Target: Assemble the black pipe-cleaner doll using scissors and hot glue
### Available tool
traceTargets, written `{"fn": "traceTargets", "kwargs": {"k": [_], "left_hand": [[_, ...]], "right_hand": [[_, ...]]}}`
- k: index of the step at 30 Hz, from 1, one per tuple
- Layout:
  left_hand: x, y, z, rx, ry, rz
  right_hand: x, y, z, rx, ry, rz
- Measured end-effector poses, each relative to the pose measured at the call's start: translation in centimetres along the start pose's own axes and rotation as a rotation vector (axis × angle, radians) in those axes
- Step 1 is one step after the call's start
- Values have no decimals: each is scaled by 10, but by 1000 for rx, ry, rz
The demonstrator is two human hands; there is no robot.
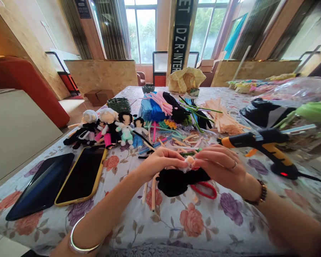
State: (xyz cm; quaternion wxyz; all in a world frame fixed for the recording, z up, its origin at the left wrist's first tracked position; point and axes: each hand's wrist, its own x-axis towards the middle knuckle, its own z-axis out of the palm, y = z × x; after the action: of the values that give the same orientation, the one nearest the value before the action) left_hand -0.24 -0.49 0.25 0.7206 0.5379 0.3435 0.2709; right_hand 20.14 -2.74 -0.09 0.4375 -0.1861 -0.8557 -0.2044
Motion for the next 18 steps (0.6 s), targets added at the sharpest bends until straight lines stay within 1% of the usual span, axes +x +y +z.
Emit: {"fn": "traceTargets", "kwargs": {"k": [2,4,6,9,13,15,16,17,18], "left_hand": [[0,0,0,-5,-6,0],[1,0,0,-5,9,9],[2,-1,0,4,42,21],[3,-1,0,35,104,53],[2,-2,-1,67,166,79],[2,-2,-2,73,201,72],[2,-2,-2,75,215,67],[2,-2,-2,75,226,63],[2,-3,-2,76,231,60]], "right_hand": [[3,-1,-2,-32,7,-62],[5,0,-3,-44,9,-71],[5,1,-3,-37,12,-37],[6,3,-4,-49,-26,16],[14,10,-15,-68,-87,77],[15,20,-25,-101,-158,156],[13,27,-32,-146,-239,251],[9,36,-40,-150,-353,341],[2,46,-50,-101,-474,434]]}}
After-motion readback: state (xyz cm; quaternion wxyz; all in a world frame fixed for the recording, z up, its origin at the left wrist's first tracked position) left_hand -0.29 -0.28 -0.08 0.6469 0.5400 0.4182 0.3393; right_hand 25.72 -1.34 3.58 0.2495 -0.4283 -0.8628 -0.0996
